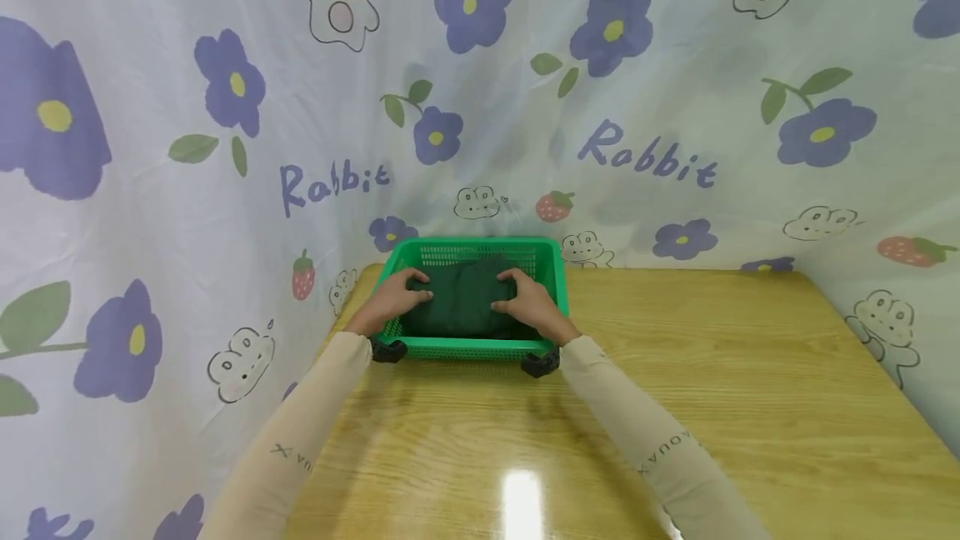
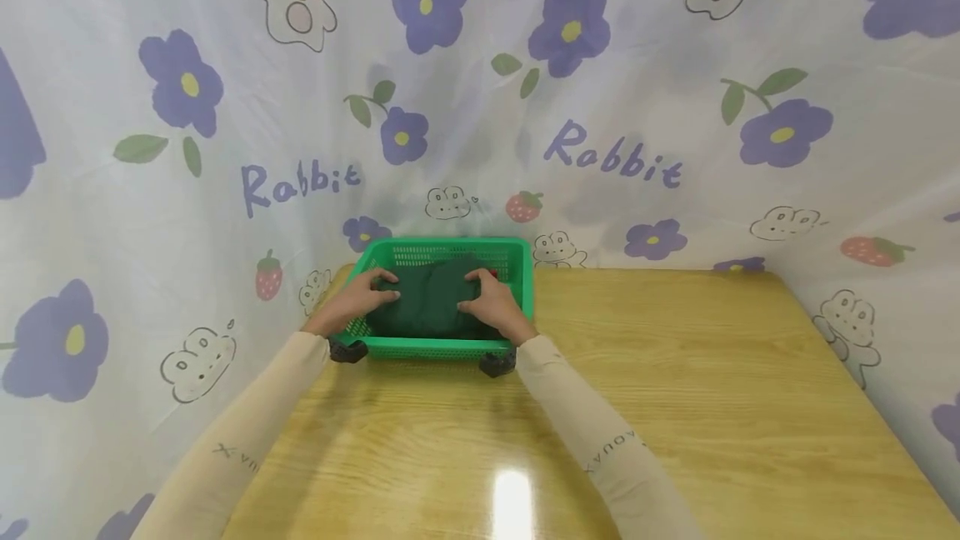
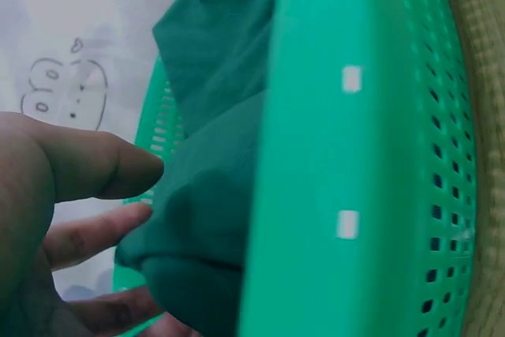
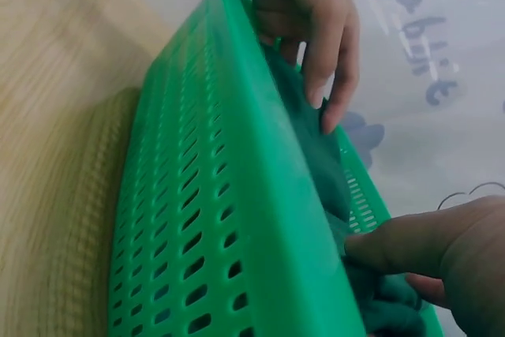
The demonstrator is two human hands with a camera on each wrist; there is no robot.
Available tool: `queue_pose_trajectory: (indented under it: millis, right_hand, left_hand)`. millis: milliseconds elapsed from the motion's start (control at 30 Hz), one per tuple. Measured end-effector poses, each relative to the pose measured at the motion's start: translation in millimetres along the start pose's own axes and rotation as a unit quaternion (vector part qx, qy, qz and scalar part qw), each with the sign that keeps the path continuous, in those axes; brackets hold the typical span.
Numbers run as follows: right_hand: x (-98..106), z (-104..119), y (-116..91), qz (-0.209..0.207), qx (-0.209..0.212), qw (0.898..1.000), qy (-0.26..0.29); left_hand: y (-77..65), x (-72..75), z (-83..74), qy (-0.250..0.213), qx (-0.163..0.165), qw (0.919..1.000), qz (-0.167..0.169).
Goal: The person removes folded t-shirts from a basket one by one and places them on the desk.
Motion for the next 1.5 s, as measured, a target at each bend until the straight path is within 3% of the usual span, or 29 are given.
queue_pose_trajectory:
  millis: [233,467,800,1200,1500]
  right_hand:
    - [-1.0,1.8,1.9,0.01,0.006,1.0,0.011]
    - [-4.7,1.3,2.9,0.046,0.005,0.999,0.004]
    - [-5.0,-1.5,6.3,0.035,0.012,0.999,-0.013]
    - [-6.8,0.3,6.4,0.044,0.029,0.998,-0.044]
    - [-4.6,-0.2,7.4,0.027,0.037,0.998,-0.048]
  left_hand:
    - [3.4,3.3,-4.8,-0.041,0.016,0.9989,0.017]
    - [1.5,-2.0,-4.2,-0.021,0.034,0.9981,0.047]
    - [-1.9,-4.2,-11.2,0.007,0.017,0.9995,0.026]
    - [-0.3,-4.1,-1.3,-0.048,0.028,0.9975,0.044]
    - [4.1,-5.6,1.9,-0.051,0.021,0.9978,0.036]
Point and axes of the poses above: each hand's wrist, its own y-axis towards the middle knuckle, its own x-axis out of the back of the hand, z = x × y, the point moved 2 cm from there along y, towards the middle knuckle, and after that the axes turned 8 degrees about -z, right-handed, at the moved point
